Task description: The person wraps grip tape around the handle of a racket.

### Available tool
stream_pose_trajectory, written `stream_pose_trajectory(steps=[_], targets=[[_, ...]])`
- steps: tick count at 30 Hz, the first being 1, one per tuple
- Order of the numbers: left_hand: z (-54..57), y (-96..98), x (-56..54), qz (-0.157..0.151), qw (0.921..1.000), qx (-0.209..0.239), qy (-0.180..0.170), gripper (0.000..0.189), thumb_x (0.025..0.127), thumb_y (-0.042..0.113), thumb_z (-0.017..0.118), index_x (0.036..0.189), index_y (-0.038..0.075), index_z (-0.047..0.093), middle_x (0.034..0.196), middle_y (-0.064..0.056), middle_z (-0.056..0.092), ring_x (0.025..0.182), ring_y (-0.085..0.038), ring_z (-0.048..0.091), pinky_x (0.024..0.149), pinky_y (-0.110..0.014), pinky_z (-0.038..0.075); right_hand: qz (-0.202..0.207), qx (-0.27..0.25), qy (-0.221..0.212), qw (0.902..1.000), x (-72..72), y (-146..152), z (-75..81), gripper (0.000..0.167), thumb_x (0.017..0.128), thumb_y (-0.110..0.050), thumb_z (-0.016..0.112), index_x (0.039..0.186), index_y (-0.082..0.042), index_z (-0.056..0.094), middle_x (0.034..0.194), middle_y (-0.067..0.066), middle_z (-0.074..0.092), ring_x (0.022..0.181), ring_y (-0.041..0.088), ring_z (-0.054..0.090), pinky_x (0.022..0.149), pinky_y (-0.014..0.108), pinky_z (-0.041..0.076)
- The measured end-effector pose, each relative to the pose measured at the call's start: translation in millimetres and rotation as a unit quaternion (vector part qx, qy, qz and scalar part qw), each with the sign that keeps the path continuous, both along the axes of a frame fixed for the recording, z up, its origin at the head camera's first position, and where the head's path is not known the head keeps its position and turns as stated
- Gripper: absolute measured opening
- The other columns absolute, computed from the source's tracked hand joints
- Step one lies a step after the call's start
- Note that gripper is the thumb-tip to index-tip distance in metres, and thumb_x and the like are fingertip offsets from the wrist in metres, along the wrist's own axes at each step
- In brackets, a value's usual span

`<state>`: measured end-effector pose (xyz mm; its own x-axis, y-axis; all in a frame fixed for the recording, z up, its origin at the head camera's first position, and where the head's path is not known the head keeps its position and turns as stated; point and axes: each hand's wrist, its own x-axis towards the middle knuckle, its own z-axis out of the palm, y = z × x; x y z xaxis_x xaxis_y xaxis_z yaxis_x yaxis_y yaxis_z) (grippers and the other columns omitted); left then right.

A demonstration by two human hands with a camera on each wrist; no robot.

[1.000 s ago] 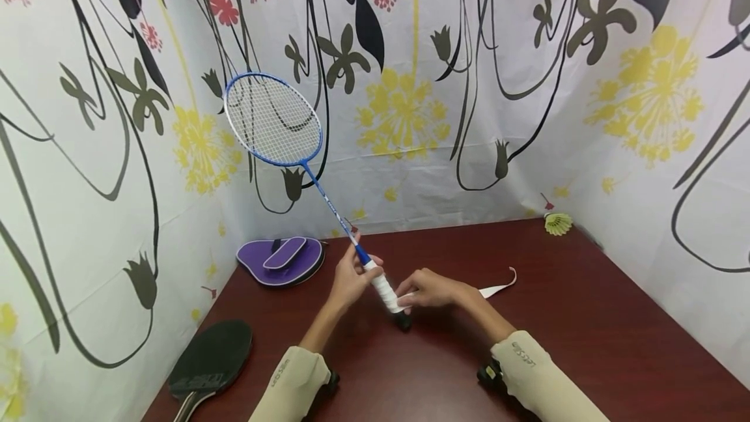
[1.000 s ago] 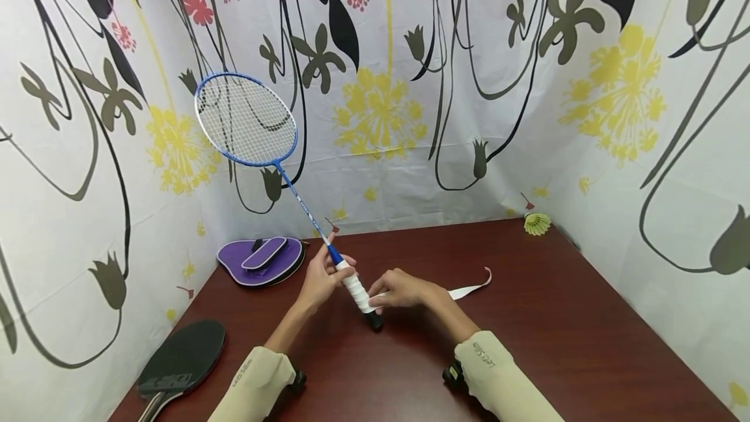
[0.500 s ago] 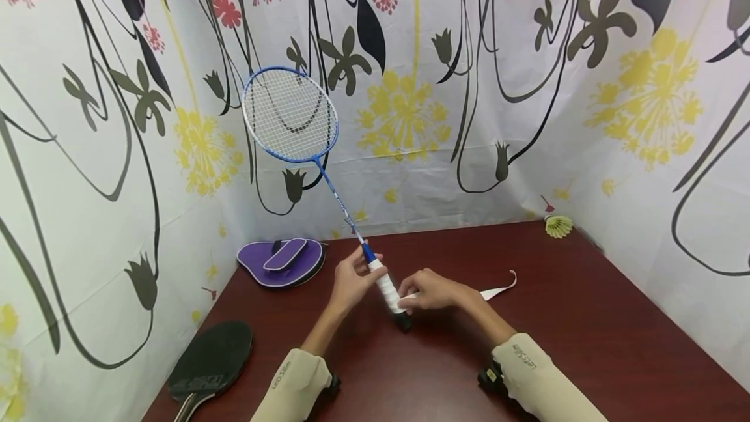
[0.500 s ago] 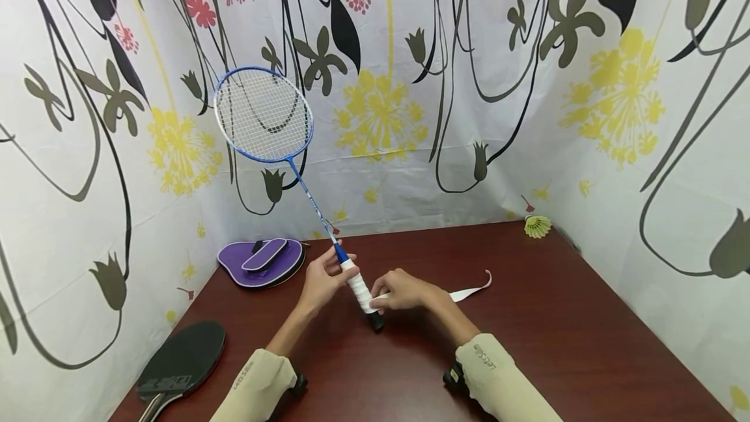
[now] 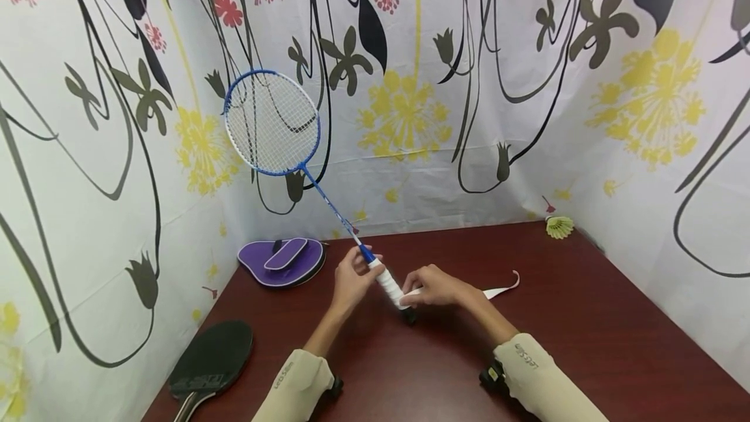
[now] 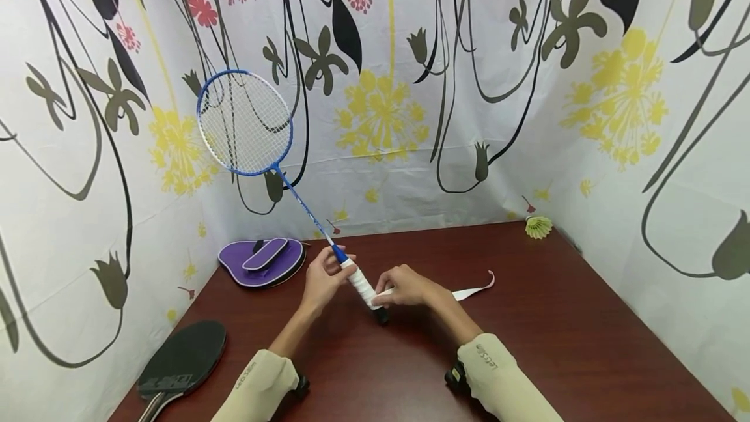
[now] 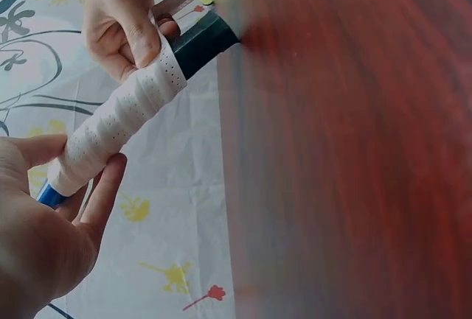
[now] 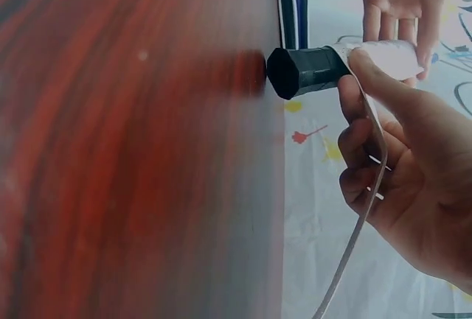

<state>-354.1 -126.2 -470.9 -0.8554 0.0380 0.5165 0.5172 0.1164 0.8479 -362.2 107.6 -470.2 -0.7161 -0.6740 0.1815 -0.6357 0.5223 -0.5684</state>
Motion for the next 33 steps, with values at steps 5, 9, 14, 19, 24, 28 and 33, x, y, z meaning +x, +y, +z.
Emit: stream_pose_trajectory(steps=[5,9,14,19,24,28,33], targets=[[-1.2,4.7,2.3,0.015,0.9998,0.006,-0.009,0.044,0.086,0.018,0.088,0.12,0.005,0.063,0.104,-0.012,0.078,0.094,-0.025,0.076,0.069,-0.024,0.059,0.002,-0.007,0.009,0.9999,-0.1,1,-0.2,0.019,0.09,-0.035,0.083,0.089,-0.018,0.073,0.071,-0.012,0.069,0.06,0.003,0.061,0.059,0.022,0.052],[-0.9,7.6,5.1,0.03,0.9991,0.009,-0.03,0.047,0.085,0.02,0.089,0.121,0.006,0.062,0.103,-0.012,0.078,0.09,-0.026,0.074,0.064,-0.039,0.062,0.0,-0.002,0.003,1.0,2.9,-3,0.9,0.023,0.089,-0.035,0.084,0.086,-0.018,0.07,0.07,-0.012,0.065,0.06,0.002,0.056,0.057,0.021,0.049],[-3.6,9.0,6.7,0.033,0.998,0.017,-0.051,0.048,0.084,0.022,0.09,0.121,0.009,0.061,0.101,-0.011,0.078,0.084,-0.02,0.073,0.067,-0.062,0.06,0.002,0.003,-0.003,1.0,6.4,-7,2.0,0.027,0.087,-0.035,0.086,0.082,-0.017,0.067,0.068,-0.011,0.061,0.057,0.002,0.05,0.055,0.02,0.043],[-3.8,9.7,6.3,0.026,0.9983,0.025,-0.047,0.046,0.085,0.01,0.087,0.121,0.006,0.061,0.1,-0.014,0.077,0.083,-0.02,0.074,0.064,-0.058,0.061,0.013,0.014,-0.014,0.9997,7.5,-5,6.1,0.024,0.089,-0.033,0.084,0.084,-0.016,0.068,0.071,-0.011,0.063,0.06,0.001,0.052,0.057,0.02,0.045],[0.6,8.7,4.3,0.021,0.9992,0.013,-0.033,0.047,0.085,0.002,0.085,0.125,0.002,0.061,0.098,-0.018,0.077,0.081,-0.021,0.075,0.058,-0.048,0.062,0.036,0.023,-0.023,0.9988,6.8,2,14.1,0.009,0.095,-0.022,0.079,0.091,-0.015,0.074,0.082,-0.011,0.071,0.073,0.003,0.064,0.068,0.023,0.053],[2.8,5.6,2.4,0.02,0.9994,-0.008,-0.026,0.055,0.085,0.0,0.083,0.134,-0.001,0.058,0.098,-0.019,0.077,0.083,-0.023,0.075,0.058,-0.042,0.062,0.036,0.014,-0.019,0.9991,5.2,7,16.0,0.005,0.095,-0.02,0.078,0.092,-0.016,0.077,0.086,-0.01,0.074,0.08,0.007,0.069,0.073,0.024,0.057],[2.3,0.4,0.7,0.016,0.9993,-0.027,-0.019,0.067,0.085,-0.003,0.081,0.145,-0.006,0.049,0.102,-0.02,0.077,0.09,-0.031,0.076,0.061,-0.029,0.06,0.031,0.004,-0.028,0.9991,2.6,9,11.7,0.003,0.095,-0.021,0.079,0.094,-0.018,0.078,0.087,-0.01,0.075,0.083,0.01,0.072,0.077,0.025,0.057]])
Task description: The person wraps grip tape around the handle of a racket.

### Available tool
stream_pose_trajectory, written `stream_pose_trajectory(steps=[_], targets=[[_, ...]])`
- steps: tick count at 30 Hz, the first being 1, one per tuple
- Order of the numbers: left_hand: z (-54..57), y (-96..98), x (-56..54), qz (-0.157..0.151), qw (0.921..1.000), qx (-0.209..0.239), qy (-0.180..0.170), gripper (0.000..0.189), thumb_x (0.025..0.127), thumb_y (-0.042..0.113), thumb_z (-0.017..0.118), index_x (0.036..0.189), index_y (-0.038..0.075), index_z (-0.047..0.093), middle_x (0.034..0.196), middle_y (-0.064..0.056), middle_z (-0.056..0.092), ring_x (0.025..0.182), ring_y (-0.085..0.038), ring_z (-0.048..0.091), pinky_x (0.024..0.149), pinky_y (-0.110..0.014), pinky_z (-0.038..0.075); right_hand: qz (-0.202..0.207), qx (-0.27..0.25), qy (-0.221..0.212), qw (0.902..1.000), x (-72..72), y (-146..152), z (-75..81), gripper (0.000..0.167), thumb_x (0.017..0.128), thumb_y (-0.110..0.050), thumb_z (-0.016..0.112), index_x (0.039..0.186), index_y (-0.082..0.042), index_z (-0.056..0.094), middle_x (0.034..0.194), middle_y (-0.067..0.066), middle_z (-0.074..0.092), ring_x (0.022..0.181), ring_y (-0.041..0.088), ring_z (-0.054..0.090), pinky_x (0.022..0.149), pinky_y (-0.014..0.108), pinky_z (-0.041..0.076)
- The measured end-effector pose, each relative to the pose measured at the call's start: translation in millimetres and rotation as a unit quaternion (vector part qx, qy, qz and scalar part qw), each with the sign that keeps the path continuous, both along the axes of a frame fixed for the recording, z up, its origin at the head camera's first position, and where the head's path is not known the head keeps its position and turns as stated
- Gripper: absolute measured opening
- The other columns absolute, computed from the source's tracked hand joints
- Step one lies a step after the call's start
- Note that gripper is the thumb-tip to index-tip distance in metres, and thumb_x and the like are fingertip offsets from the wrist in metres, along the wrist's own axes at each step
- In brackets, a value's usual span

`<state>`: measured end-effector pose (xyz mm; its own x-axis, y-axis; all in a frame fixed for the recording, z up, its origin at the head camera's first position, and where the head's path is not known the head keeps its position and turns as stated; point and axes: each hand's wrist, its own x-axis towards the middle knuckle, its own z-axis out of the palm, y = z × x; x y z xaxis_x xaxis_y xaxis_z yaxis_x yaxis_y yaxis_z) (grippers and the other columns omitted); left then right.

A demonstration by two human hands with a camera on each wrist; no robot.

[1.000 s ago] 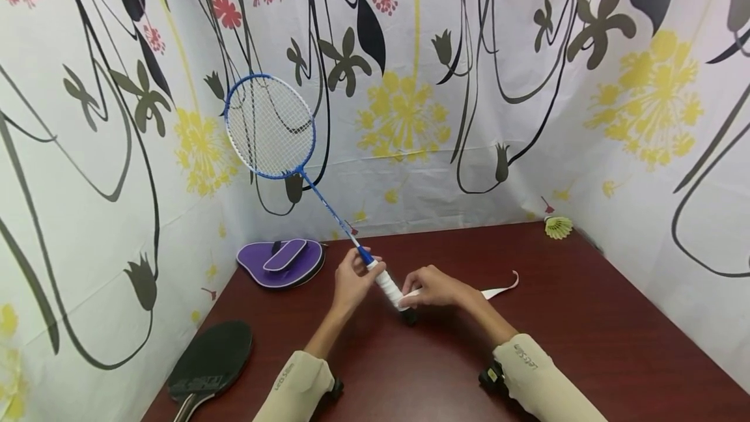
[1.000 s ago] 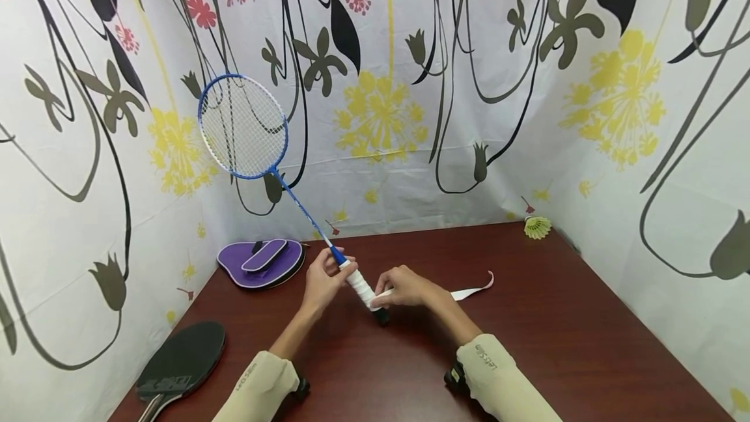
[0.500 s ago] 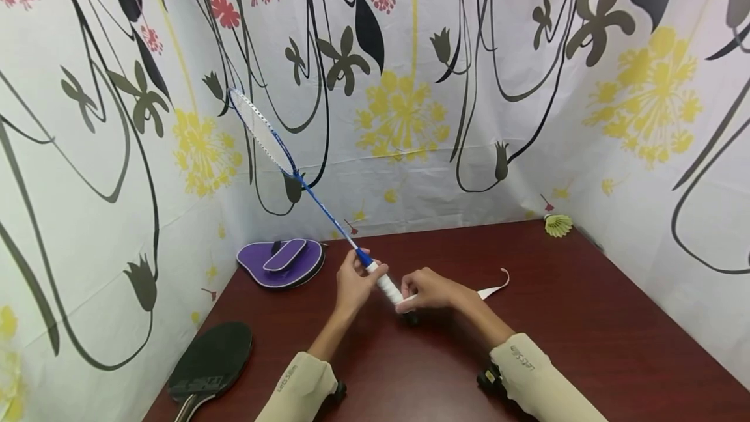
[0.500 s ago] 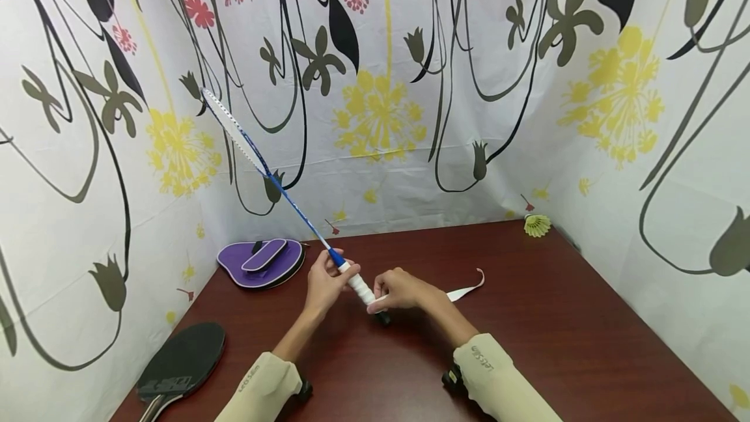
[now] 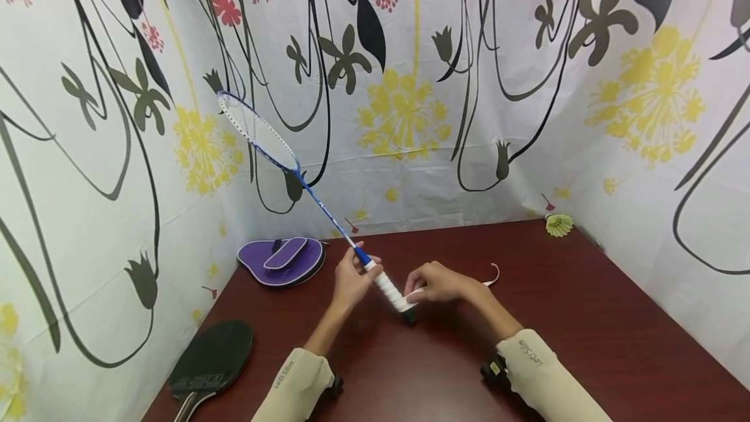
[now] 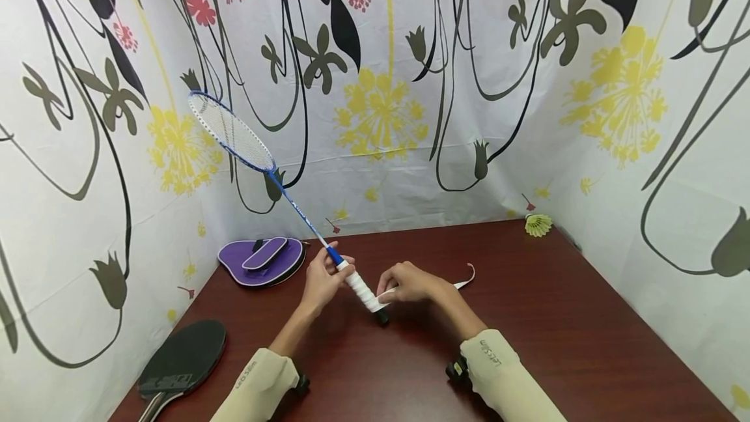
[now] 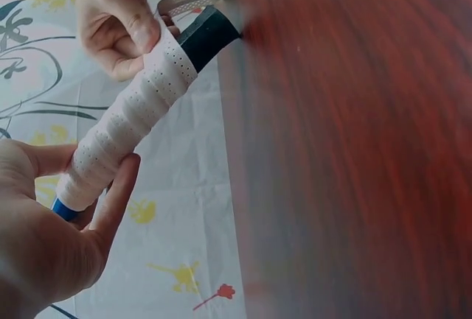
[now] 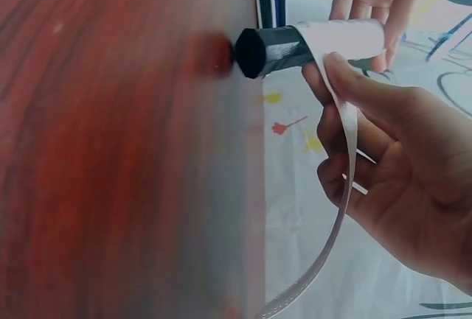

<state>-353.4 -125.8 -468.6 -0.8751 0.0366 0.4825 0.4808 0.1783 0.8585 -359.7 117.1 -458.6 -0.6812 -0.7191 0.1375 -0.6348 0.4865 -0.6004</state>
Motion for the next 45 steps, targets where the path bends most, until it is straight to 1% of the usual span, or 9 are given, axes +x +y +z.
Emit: stream_pose_trajectory(steps=[11,17,22,26,31,33,36,40,45], targets=[[1.9,-3.9,-0.5,-0.015,0.9989,-0.044,0.009,0.084,0.087,0.0,0.078,0.157,-0.006,0.032,0.111,-0.013,0.077,0.099,-0.028,0.075,0.085,-0.026,0.058,0.016,0.009,0.014,0.9997,-8.7,4,-9.6,0.019,0.098,-0.025,0.075,0.112,-0.013,0.08,0.102,-0.007,0.078,0.092,0.006,0.071,0.081,0.026,0.058],[-0.1,-5.0,0.0,-0.031,0.9986,-0.042,0.002,0.089,0.089,0.001,0.078,0.16,-0.006,0.025,0.12,-0.015,0.075,0.105,-0.032,0.074,0.084,-0.027,0.058,0.032,0.016,-0.005,0.9994,-8.6,3,-12.5,0.019,0.101,-0.023,0.071,0.111,-0.01,0.079,0.103,-0.005,0.078,0.095,0.005,0.07,0.084,0.025,0.057],[-5.2,-2.0,-0.3,-0.045,0.999,-0.006,-0.007,0.084,0.091,0.002,0.077,0.159,-0.006,0.029,0.121,-0.023,0.072,0.108,-0.038,0.072,0.076,-0.044,0.063,0.0,0.013,0.012,0.9998,-6.7,4,-12.9,0.01,0.098,-0.023,0.075,0.099,-0.014,0.078,0.087,-0.011,0.074,0.081,0.001,0.065,0.076,0.024,0.055],[-6.5,2.8,0.8,-0.012,0.9998,0.008,-0.016,0.079,0.091,0.011,0.082,0.156,-0.003,0.04,0.112,-0.021,0.075,0.101,-0.033,0.075,0.07,-0.049,0.063,-0.016,0.011,0.02,0.9996,-5.9,5,-12.1,0.01,0.096,-0.024,0.077,0.095,-0.014,0.077,0.084,-0.011,0.073,0.078,0.001,0.064,0.074,0.024,0.054],[-7.5,8.5,2.8,0.054,0.9982,-0.017,-0.022,0.092,0.083,0.029,0.09,0.156,0.002,0.042,0.101,-0.011,0.079,0.089,-0.021,0.076,0.065,-0.029,0.061,-0.022,0.006,0.037,0.9991,-5.0,0,-10.9,0.013,0.093,-0.028,0.081,0.09,-0.016,0.075,0.081,-0.012,0.071,0.071,0.002,0.06,0.068,0.024,0.053],[-8.2,9.8,3.4,0.066,0.9972,-0.024,-0.027,0.095,0.081,0.029,0.092,0.157,0.003,0.041,0.099,-0.011,0.078,0.085,-0.019,0.076,0.063,-0.027,0.06,-0.023,0.006,0.035,0.9991,-5.0,-1,-11.3,0.014,0.092,-0.029,0.082,0.09,-0.017,0.075,0.08,-0.012,0.07,0.069,0.002,0.06,0.067,0.023,0.052],[-8.8,11.0,4.7,0.068,0.9967,-0.022,-0.038,0.094,0.08,0.022,0.092,0.157,0.004,0.041,0.098,-0.015,0.077,0.079,-0.021,0.075,0.057,-0.033,0.061,-0.014,0.005,0.02,0.9997,-4.9,-1,-11.5,0.013,0.092,-0.028,0.081,0.09,-0.017,0.076,0.079,-0.011,0.072,0.069,0.003,0.063,0.066,0.023,0.053],[-5.9,10.4,6.1,0.053,0.997,-0.021,-0.052,0.093,0.081,0.012,0.09,0.158,0.002,0.039,0.098,-0.021,0.076,0.075,-0.024,0.074,0.056,-0.039,0.062,0.01,0.011,0.005,0.9999,-4.6,5,-8.1,0.009,0.095,-0.024,0.078,0.097,-0.015,0.08,0.088,-0.01,0.076,0.083,0.004,0.071,0.076,0.023,0.057],[-0.6,4.4,4.8,0.036,0.9966,-0.053,-0.053,0.097,0.081,0.011,0.088,0.159,-0.003,0.032,0.097,-0.017,0.076,0.079,-0.02,0.072,0.062,-0.032,0.061,0.031,0.003,0.011,0.9995,-6.6,9,-5.7,0.011,0.097,-0.021,0.076,0.103,-0.015,0.082,0.097,-0.009,0.078,0.094,0.005,0.072,0.083,0.025,0.058]])
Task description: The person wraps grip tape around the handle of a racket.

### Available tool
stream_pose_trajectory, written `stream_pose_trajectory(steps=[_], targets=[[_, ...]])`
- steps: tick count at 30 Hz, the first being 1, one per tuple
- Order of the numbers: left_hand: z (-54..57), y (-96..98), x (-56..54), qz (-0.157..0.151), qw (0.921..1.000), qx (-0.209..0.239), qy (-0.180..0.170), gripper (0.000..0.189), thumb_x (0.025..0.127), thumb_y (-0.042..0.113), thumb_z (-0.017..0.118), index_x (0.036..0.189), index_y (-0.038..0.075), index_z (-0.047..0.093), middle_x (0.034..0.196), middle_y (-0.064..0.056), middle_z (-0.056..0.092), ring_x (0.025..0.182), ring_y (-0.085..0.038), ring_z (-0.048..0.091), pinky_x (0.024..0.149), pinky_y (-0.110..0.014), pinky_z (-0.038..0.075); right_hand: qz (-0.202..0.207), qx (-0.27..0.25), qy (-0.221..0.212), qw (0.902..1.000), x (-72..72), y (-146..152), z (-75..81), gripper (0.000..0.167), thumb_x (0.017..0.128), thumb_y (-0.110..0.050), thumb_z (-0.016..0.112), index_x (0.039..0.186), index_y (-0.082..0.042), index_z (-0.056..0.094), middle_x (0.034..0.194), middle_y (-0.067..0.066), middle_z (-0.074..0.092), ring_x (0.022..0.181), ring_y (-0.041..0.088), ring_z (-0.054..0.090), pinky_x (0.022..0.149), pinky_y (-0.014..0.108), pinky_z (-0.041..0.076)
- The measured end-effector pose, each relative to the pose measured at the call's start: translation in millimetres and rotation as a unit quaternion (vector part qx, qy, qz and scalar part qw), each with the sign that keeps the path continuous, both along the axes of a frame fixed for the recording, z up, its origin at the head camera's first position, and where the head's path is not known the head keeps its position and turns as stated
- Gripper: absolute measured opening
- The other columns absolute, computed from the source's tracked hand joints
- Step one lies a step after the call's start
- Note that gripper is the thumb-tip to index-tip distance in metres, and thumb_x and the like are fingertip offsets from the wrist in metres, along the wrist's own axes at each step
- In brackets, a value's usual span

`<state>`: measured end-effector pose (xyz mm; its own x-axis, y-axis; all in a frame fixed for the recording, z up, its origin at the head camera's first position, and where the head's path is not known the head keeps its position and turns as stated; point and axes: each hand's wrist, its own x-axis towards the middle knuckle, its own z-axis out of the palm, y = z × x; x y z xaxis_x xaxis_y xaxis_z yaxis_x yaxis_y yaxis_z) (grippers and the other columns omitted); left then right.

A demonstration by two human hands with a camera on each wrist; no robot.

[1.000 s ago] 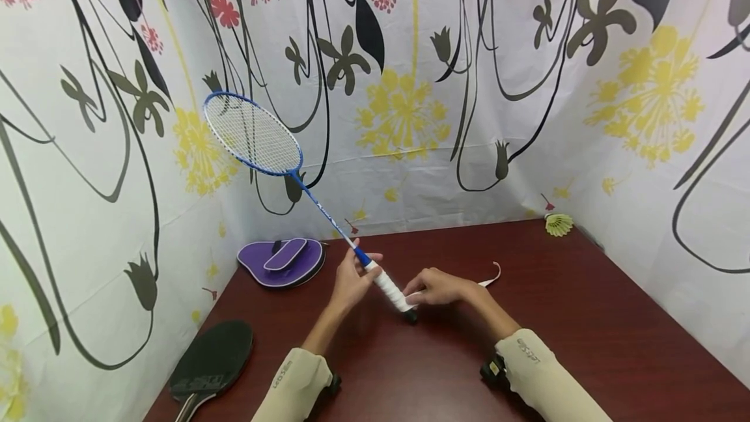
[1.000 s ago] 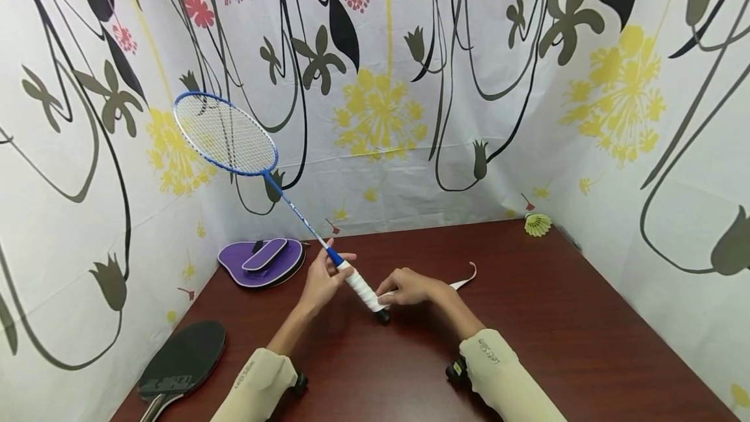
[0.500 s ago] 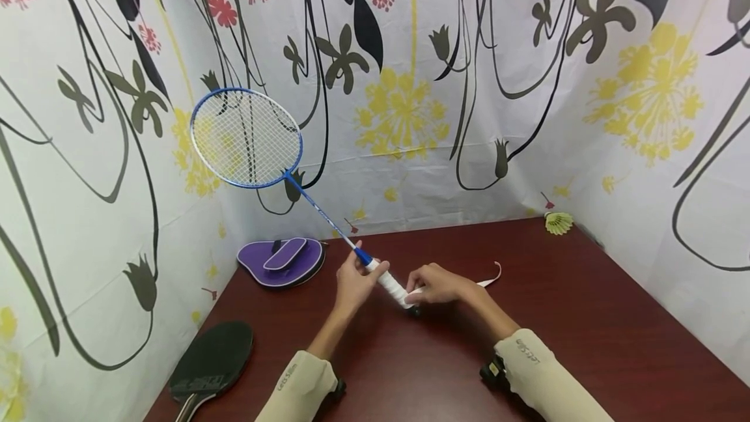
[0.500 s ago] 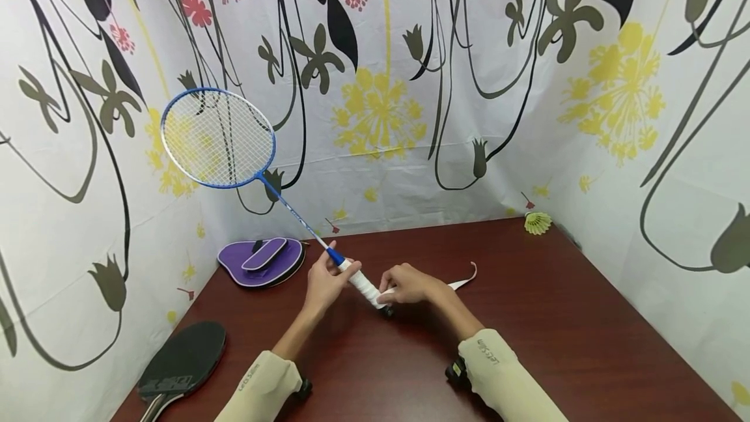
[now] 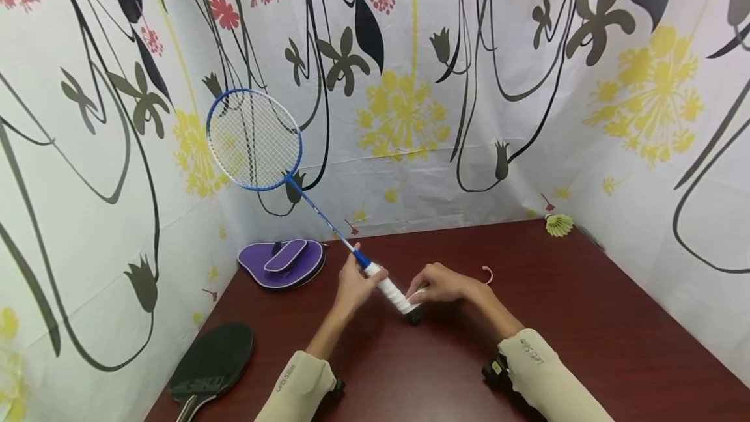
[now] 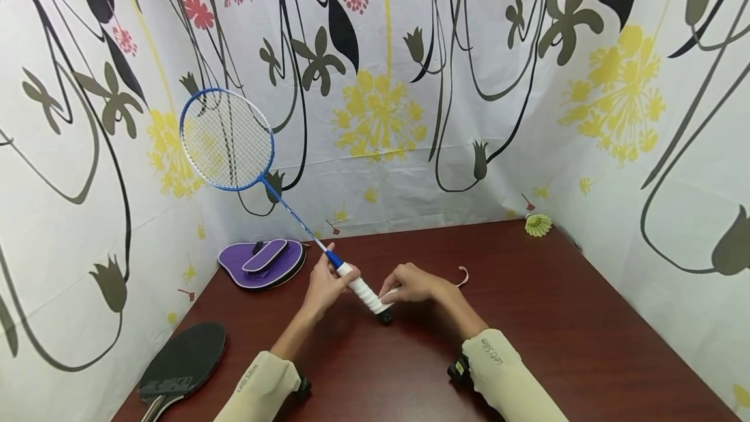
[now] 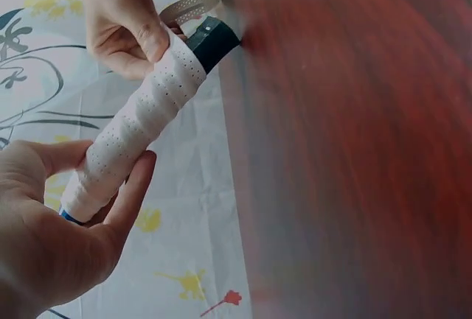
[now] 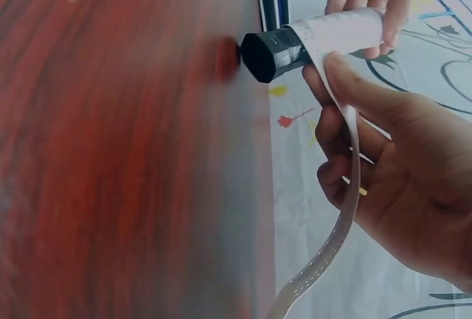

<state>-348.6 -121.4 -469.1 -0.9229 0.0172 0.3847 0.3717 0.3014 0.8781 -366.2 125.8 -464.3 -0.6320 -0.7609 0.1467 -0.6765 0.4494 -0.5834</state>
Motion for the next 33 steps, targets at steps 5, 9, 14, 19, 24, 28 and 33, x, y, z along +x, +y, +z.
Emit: stream_pose_trajectory(steps=[5,9,14,19,24,28,33], targets=[[2.7,-3.6,-1.2,-0.051,0.9987,-0.004,0.001,0.1,0.085,0.007,0.083,0.162,-0.004,0.02,0.097,-0.012,0.077,0.088,-0.018,0.073,0.068,-0.025,0.056,0.0,-0.016,0.012,0.9998,-1.2,-0.7,-4.1,0.007,0.095,-0.021,0.078,0.099,-0.016,0.082,0.094,-0.01,0.078,0.092,0.004,0.072,0.082,0.025,0.058],[2.0,-4.4,-3.1,-0.087,0.9962,-0.002,0.001,0.099,0.088,0.004,0.079,0.163,-0.003,0.015,0.1,-0.014,0.077,0.09,-0.02,0.073,0.07,-0.024,0.055,-0.01,-0.011,-0.002,0.9999,-1.0,-1.5,-5.9,0.011,0.095,-0.023,0.079,0.104,-0.016,0.081,0.096,-0.009,0.078,0.09,0.005,0.071,0.081,0.025,0.057],[1.9,-5.1,-2.8,-0.104,0.9946,0.003,0.0,0.099,0.088,0.0,0.076,0.163,-0.003,0.012,0.105,-0.019,0.076,0.094,-0.022,0.072,0.073,-0.022,0.054,0.01,0.008,-0.016,0.9998,-1.7,-3.5,-7.3,0.024,0.099,-0.023,0.074,0.117,-0.008,0.078,0.11,-0.002,0.078,0.098,0.005,0.07,0.084,0.025,0.057],[3.5,-5.8,-0.9,-0.111,0.9938,0.008,-0.003,0.103,0.087,0.003,0.077,0.165,-0.001,0.01,0.115,-0.017,0.075,0.099,-0.023,0.072,0.074,-0.022,0.055,0.017,0.017,-0.017,0.9996,-2.1,-6.7,-6.0,0.017,0.099,-0.023,0.073,0.11,-0.012,0.08,0.103,-0.008,0.077,0.096,0.003,0.069,0.085,0.025,0.057],[3.1,-5.8,-0.6,-0.119,0.9924,0.032,-0.009,0.098,0.09,0.006,0.08,0.164,-0.002,0.016,0.123,-0.021,0.072,0.106,-0.03,0.073,0.08,-0.045,0.063,-0.023,0.016,-0.002,0.9996,-1.4,-4.8,-4.4,0.011,0.096,-0.026,0.077,0.103,-0.018,0.08,0.095,-0.014,0.075,0.091,0.002,0.068,0.082,0.025,0.056],[2.3,-5.8,-0.3,-0.11,0.9914,0.068,-0.019,0.09,0.088,0.008,0.084,0.16,-0.001,0.031,0.121,-0.02,0.073,0.106,-0.032,0.074,0.08,-0.058,0.059,-0.041,0.013,0.008,0.999,-0.2,-2.5,-3.5,0.008,0.096,-0.026,0.078,0.1,-0.02,0.08,0.095,-0.014,0.075,0.092,0.005,0.068,0.084,0.026,0.056],[-2.7,-4.6,-1.0,-0.101,0.9889,0.105,-0.031,0.075,0.086,0.008,0.086,0.152,0.001,0.05,0.117,-0.023,0.073,0.101,-0.032,0.075,0.081,-0.059,0.059,-0.05,0.009,0.008,0.9987,-0.2,-1.4,-4.9,0.007,0.095,-0.028,0.078,0.099,-0.022,0.079,0.094,-0.015,0.074,0.092,0.005,0.068,0.085,0.028,0.056]])
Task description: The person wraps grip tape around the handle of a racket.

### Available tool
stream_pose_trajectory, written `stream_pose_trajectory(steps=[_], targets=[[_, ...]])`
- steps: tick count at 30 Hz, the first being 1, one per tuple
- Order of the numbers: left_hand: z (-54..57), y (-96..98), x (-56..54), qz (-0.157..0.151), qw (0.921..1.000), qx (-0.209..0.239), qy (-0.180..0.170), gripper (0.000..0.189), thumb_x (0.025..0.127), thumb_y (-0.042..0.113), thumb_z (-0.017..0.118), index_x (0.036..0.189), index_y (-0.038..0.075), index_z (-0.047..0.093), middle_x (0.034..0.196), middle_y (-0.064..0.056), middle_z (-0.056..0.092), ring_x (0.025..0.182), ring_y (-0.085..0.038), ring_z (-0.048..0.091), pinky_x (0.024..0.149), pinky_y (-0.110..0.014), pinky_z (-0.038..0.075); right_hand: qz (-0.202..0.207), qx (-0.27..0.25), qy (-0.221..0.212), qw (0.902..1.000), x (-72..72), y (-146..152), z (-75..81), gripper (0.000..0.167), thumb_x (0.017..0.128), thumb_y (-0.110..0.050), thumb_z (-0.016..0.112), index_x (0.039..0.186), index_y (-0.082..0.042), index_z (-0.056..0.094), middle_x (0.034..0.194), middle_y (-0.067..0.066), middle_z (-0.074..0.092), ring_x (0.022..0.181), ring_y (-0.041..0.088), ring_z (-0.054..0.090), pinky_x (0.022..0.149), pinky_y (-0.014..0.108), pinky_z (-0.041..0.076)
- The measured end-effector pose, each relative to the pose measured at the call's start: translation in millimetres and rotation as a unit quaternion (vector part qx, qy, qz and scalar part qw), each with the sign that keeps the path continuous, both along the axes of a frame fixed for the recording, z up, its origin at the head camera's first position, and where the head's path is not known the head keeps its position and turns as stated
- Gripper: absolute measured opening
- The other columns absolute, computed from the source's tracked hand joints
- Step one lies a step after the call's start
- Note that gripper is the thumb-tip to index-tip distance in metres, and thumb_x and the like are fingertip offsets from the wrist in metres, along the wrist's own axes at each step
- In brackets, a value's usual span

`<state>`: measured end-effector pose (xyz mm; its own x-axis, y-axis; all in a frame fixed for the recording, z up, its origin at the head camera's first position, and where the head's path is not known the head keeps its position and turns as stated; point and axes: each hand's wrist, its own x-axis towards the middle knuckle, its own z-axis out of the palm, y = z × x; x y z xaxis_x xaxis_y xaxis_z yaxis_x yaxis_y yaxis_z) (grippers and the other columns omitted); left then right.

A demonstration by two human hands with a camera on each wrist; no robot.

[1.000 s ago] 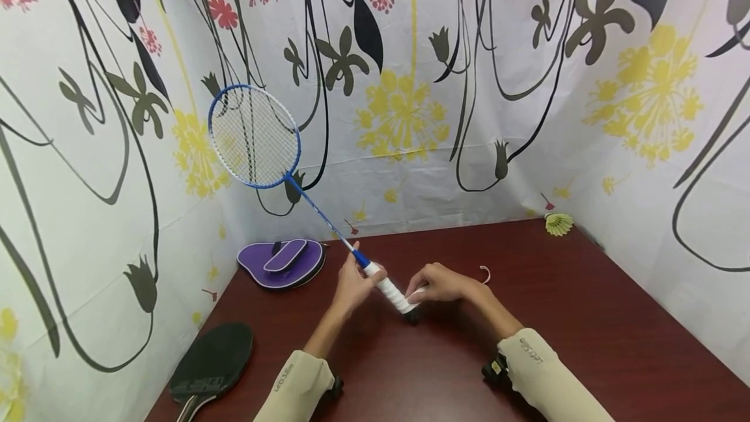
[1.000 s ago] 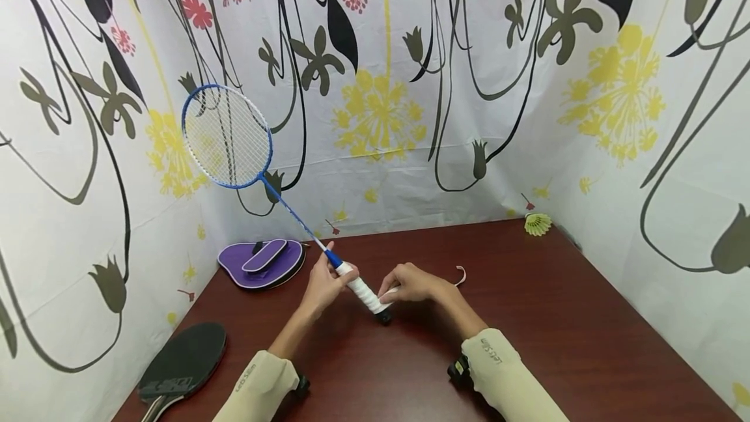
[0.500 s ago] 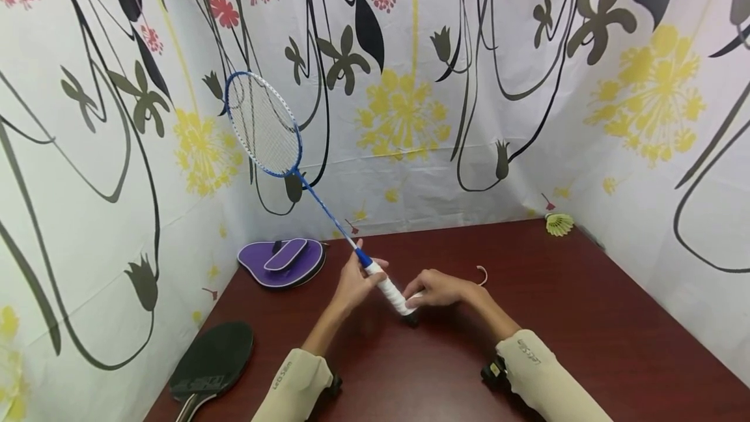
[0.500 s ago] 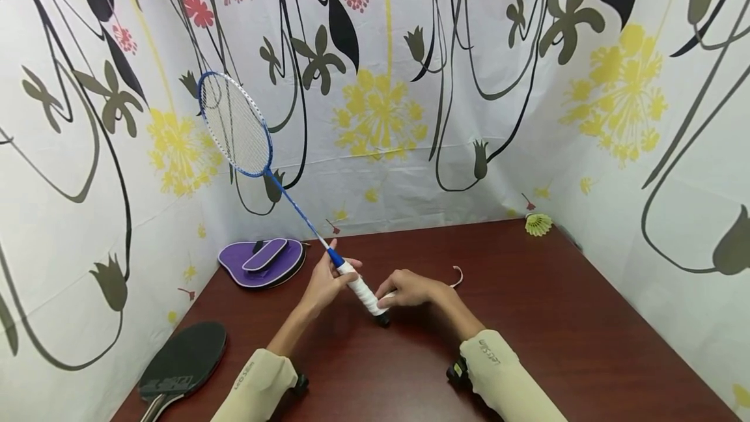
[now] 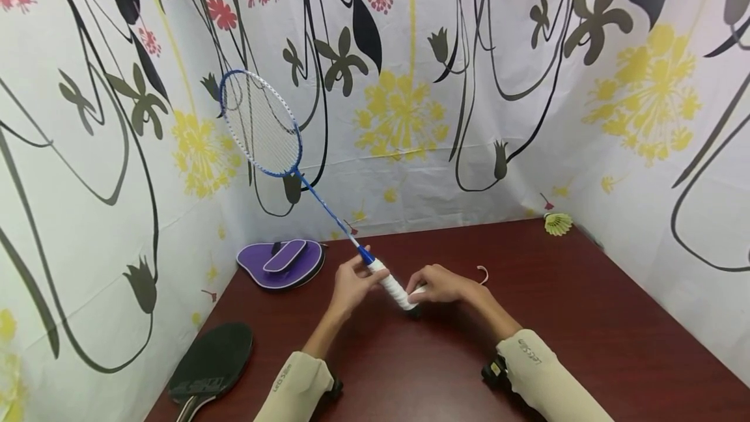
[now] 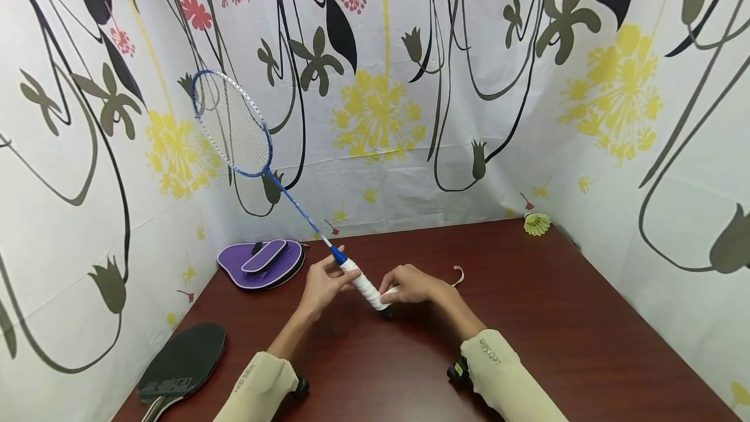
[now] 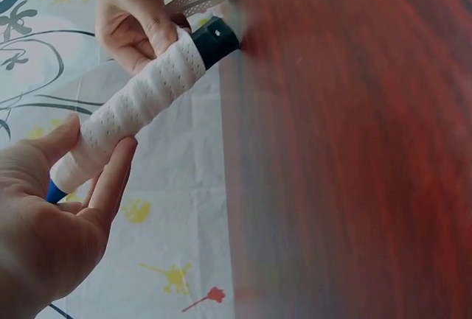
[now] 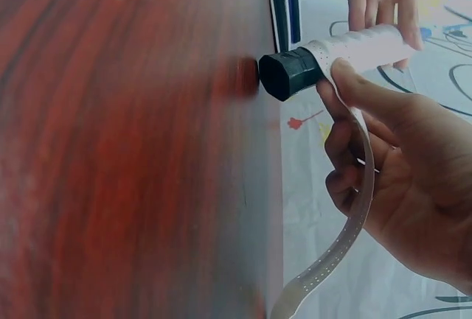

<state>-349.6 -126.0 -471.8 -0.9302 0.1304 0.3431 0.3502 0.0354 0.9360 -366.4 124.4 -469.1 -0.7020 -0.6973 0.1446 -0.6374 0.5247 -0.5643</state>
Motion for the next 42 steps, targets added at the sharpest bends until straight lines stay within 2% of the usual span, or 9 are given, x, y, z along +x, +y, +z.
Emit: stream_pose_trajectory(steps=[9,14,19,22,25,29,34,37,42], targets=[[-6.9,4.0,0.9,0.028,0.9991,0.029,-0.013,0.067,0.086,-0.004,0.079,0.147,-0.005,0.052,0.12,-0.03,0.07,0.104,-0.033,0.074,0.083,-0.057,0.059,-0.005,-0.009,0.011,0.9999,1.6,-6,-4.3,0.014,0.09,-0.034,0.083,0.09,-0.021,0.076,0.085,-0.014,0.071,0.08,0.004,0.063,0.076,0.026,0.054],[-10.5,10.8,2.4,0.053,0.9984,0.006,-0.017,0.058,0.089,0.002,0.08,0.141,-0.002,0.053,0.12,-0.026,0.071,0.103,-0.028,0.073,0.08,-0.051,0.062,-0.016,-0.004,0.022,0.9996,2.5,-8,-6.5,0.018,0.087,-0.035,0.086,0.086,-0.022,0.073,0.081,-0.016,0.068,0.074,0.003,0.059,0.07,0.025,0.053],[2.4,15.3,13.5,0.074,0.997,-0.019,0.015,0.053,0.087,0.0,0.082,0.133,-0.004,0.056,0.112,-0.027,0.073,0.1,-0.033,0.073,0.071,-0.031,0.06,-0.005,0.003,0.017,0.9998,2.2,-8,-4.1,0.019,0.088,-0.034,0.085,0.087,-0.021,0.072,0.079,-0.015,0.067,0.072,0.003,0.06,0.068,0.024,0.053],[15.1,13.8,22.5,0.061,0.9975,-0.024,0.026,0.056,0.086,-0.006,0.079,0.137,-0.008,0.054,0.111,-0.031,0.072,0.1,-0.039,0.073,0.071,-0.03,0.06,0.008,0.003,-0.001,1.0,1.5,-3,0.1,0.011,0.091,-0.028,0.083,0.091,-0.019,0.075,0.083,-0.012,0.072,0.075,0.004,0.065,0.071,0.025,0.054],[9.8,9.3,15.6,0.046,0.998,-0.032,0.027,0.064,0.086,-0.006,0.078,0.143,-0.009,0.049,0.111,-0.03,0.072,0.102,-0.039,0.073,0.077,-0.034,0.061,0.015,0.003,-0.015,0.9998,0.2,3,1.5,0.006,0.094,-0.022,0.08,0.098,-0.018,0.079,0.09,-0.011,0.075,0.082,0.004,0.07,0.075,0.025,0.056],[-3.0,5.1,0.0,0.024,0.9988,-0.038,0.017,0.075,0.087,-0.003,0.078,0.152,-0.005,0.042,0.114,-0.027,0.073,0.105,-0.037,0.073,0.081,-0.034,0.061,0.025,0.002,-0.001,0.9997,-2.3,9,-0.8,0.013,0.095,-0.021,0.078,0.106,-0.014,0.081,0.098,-0.007,0.078,0.086,0.002,0.07,0.078,0.025,0.056],[4.2,4.0,-1.0,-0.011,0.999,-0.042,-0.004,0.081,0.09,-0.006,0.074,0.159,-0.004,0.03,0.123,-0.03,0.069,0.113,-0.041,0.069,0.081,-0.033,0.06,0.044,0.019,0.003,0.9989,-3.0,7,-1.0,0.024,0.099,-0.02,0.073,0.119,-0.007,0.078,0.113,0.005,0.078,0.094,0.005,0.069,0.08,0.025,0.056],[12.6,2.9,4.7,-0.034,0.9985,-0.042,-0.01,0.082,0.091,-0.009,0.07,0.16,-0.007,0.025,0.127,-0.035,0.065,0.115,-0.043,0.067,0.083,-0.04,0.06,0.047,0.031,-0.016,0.9983,-0.8,2,-0.1,0.024,0.101,-0.018,0.07,0.121,-0.007,0.077,0.118,0.003,0.077,0.101,0.007,0.069,0.084,0.025,0.056],[30.7,0.3,21.8,-0.054,0.9974,-0.046,-0.012,0.079,0.092,-0.01,0.068,0.158,-0.01,0.026,0.127,-0.035,0.064,0.112,-0.039,0.068,0.086,-0.049,0.059,0.054,0.031,-0.012,0.998,2.1,-3,-0.8,0.017,0.101,-0.018,0.069,0.113,-0.01,0.079,0.108,-0.005,0.077,0.099,0.005,0.068,0.086,0.026,0.056]])
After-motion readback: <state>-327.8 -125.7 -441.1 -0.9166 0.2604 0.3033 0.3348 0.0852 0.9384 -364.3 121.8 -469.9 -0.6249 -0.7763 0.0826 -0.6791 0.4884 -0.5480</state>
